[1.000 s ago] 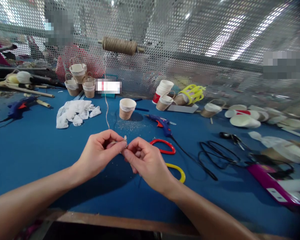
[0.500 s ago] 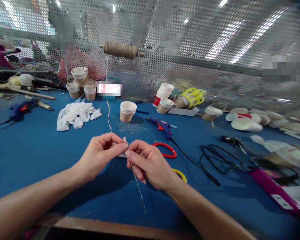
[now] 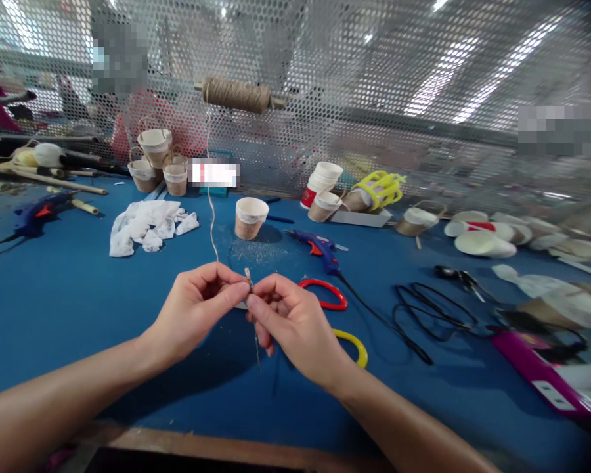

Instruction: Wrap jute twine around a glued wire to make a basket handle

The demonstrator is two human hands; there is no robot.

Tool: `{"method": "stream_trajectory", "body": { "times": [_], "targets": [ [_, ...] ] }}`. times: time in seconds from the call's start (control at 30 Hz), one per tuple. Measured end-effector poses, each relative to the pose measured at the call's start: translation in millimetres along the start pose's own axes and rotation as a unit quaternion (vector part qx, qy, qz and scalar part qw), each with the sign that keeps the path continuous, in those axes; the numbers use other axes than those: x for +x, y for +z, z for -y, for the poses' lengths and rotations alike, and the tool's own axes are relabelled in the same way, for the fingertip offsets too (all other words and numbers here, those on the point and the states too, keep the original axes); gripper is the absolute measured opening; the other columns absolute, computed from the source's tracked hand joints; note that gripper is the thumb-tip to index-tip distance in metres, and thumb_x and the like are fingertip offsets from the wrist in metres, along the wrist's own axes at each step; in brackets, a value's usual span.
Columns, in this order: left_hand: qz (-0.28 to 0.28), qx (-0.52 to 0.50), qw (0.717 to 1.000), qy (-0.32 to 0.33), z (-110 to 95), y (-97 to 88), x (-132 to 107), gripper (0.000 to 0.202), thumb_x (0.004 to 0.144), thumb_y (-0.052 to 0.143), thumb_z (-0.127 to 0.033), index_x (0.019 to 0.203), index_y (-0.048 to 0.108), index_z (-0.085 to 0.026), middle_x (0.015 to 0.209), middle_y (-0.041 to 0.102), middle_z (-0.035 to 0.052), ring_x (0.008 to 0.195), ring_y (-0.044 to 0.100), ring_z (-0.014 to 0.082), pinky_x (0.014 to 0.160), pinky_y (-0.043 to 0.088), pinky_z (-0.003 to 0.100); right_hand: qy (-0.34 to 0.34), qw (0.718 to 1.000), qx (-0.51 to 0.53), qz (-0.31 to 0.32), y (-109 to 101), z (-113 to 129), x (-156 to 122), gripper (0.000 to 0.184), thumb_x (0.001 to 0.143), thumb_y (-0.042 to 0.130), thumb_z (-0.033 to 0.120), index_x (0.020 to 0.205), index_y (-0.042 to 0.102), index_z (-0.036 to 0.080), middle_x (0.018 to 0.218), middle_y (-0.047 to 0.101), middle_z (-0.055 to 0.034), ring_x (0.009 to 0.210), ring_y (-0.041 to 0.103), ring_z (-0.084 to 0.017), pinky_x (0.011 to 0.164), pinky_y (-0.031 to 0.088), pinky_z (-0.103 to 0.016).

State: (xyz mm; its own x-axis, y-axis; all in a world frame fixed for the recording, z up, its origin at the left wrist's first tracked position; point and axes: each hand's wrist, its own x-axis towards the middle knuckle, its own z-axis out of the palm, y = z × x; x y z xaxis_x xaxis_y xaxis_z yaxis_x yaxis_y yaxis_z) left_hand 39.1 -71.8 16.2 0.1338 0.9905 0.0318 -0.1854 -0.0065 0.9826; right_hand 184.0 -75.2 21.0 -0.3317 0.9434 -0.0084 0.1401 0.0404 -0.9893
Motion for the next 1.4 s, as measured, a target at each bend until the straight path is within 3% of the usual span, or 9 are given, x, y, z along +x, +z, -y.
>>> {"method": "stream_trajectory", "body": {
  "times": [0.23,0.37,0.6,0.87,1.03,1.1,1.27,1.4],
  "targets": [
    [-0.023,-0.002,1.000,0.006,4,1.0,-1,0.014,0.065,0.068,-0.023,0.063,0.057,-0.015,0.056,0.056,-0.0038,0.053,0.050,0.0064,0.051,0.042,0.018,-0.019,0.998,-0.061,-0.007,2,-4,-3,0.019,0.079,0.052,0.035,0.074,0.047,0.018,0.048,0.048,0.0059,0.039,0.047,-0.006,0.036,0.040,-0.017],
    [-0.002,-0.053,0.999,0.000,3,1.7,-2,0.014,0.066,0.067,-0.020,0.062,0.055,-0.015,0.057,0.056,-0.0042,0.051,0.050,0.0054,0.051,0.042,0.018,-0.027,0.998,-0.052,0.005,-1,-1,-2,0.019,0.078,0.054,0.034,0.072,0.047,0.018,0.050,0.047,0.0057,0.041,0.047,-0.005,0.036,0.039,-0.016],
    [0.062,-0.144,0.984,-0.090,-4,0.3,-4,0.016,0.067,0.066,-0.019,0.062,0.052,-0.015,0.057,0.053,-0.0047,0.047,0.048,0.0054,0.048,0.038,0.020,0.010,0.988,0.046,0.150,-10,4,3,0.017,0.079,0.052,0.032,0.075,0.051,0.016,0.062,0.053,0.0030,0.040,0.046,-0.003,0.034,0.036,-0.013],
    [0.001,-0.117,0.989,-0.089,-4,1.6,-1,0.017,0.065,0.068,-0.021,0.061,0.054,-0.013,0.052,0.049,-0.0060,0.042,0.033,0.0012,0.040,0.023,0.016,-0.021,0.999,-0.038,0.028,-5,5,2,0.019,0.076,0.057,0.033,0.068,0.050,0.017,0.055,0.047,0.0047,0.041,0.043,-0.004,0.035,0.034,-0.015],
    [-0.005,-0.108,0.991,-0.083,-1,1.1,-1,0.016,0.065,0.068,-0.021,0.062,0.055,-0.013,0.049,0.046,-0.0065,0.042,0.032,0.0016,0.041,0.022,0.017,-0.074,0.991,-0.110,0.001,-5,0,1,0.016,0.079,0.054,0.029,0.069,0.051,0.017,0.054,0.046,0.0042,0.044,0.042,-0.005,0.039,0.036,-0.016],
    [0.001,-0.111,0.991,-0.080,-1,0.6,-2,0.016,0.065,0.068,-0.020,0.061,0.054,-0.013,0.050,0.047,-0.0064,0.043,0.033,0.0017,0.041,0.022,0.016,-0.062,0.994,-0.092,0.022,-7,1,2,0.016,0.078,0.055,0.029,0.068,0.051,0.017,0.055,0.046,0.0041,0.044,0.042,-0.004,0.038,0.035,-0.016],
    [0.048,-0.133,0.985,-0.099,-4,-0.3,-3,0.017,0.064,0.069,-0.022,0.061,0.054,-0.014,0.052,0.049,-0.0056,0.044,0.036,0.0026,0.043,0.024,0.017,0.020,0.988,0.051,0.146,-14,3,5,0.016,0.079,0.052,0.032,0.074,0.050,0.017,0.055,0.049,0.0058,0.037,0.038,-0.002,0.032,0.028,-0.013],
    [0.050,-0.135,0.984,-0.109,-3,-0.6,-1,0.017,0.064,0.069,-0.023,0.061,0.054,-0.015,0.054,0.053,-0.0046,0.044,0.036,0.0027,0.043,0.023,0.018,0.037,0.987,0.084,0.134,-14,4,6,0.017,0.078,0.055,0.030,0.070,0.049,0.017,0.052,0.049,0.0068,0.034,0.035,0.000,0.031,0.023,-0.012]
  ]
}}
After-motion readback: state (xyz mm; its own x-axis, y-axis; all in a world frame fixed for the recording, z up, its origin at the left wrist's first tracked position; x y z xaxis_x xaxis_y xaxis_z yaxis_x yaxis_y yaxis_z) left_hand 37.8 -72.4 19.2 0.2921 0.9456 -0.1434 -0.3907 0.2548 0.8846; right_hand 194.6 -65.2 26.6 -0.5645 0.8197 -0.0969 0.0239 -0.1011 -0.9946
